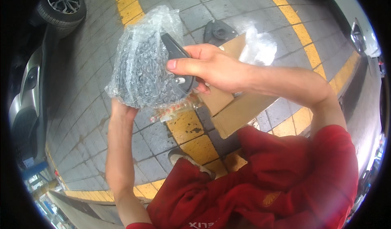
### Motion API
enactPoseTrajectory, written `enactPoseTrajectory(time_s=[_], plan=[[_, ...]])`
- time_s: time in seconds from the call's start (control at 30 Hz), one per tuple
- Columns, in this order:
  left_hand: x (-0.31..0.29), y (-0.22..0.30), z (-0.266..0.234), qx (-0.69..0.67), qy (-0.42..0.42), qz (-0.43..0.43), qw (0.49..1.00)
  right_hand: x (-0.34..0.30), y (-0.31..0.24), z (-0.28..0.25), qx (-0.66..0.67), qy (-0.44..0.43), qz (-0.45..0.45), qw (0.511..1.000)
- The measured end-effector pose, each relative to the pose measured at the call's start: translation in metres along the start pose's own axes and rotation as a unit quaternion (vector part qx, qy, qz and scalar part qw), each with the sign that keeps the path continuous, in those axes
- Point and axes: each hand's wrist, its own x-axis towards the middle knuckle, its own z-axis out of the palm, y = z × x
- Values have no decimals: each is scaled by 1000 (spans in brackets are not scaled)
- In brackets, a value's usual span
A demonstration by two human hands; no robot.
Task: The person unpacks two new car engine mounts from a cardboard box and bubble wrap, then removes two black plastic engine bay covers from a car with the hood open using a screwdriver. The covers are placed aside.
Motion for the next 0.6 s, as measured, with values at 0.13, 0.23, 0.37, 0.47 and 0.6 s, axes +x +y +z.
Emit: enactPoseTrajectory(time_s=[0.13, 0.23, 0.37, 0.47, 0.6], plan=[[-5, 16, 3, 110, 17, 81, 990, -13, 3, -3, -67, 55, 6, 996], [-39, 12, 18, 321, -51, 204, 924, -13, 23, 3, -79, 73, 4, 994], [-45, -22, 52, 470, -124, 164, 858, -3, 53, 10, -200, 111, 3, 974], [-41, -33, 55, 435, -130, 129, 881, -4, 64, 7, -230, 92, -15, 969], [-36, -40, 43, 408, -127, 121, 896, -11, 67, -3, -309, 82, -47, 946]])
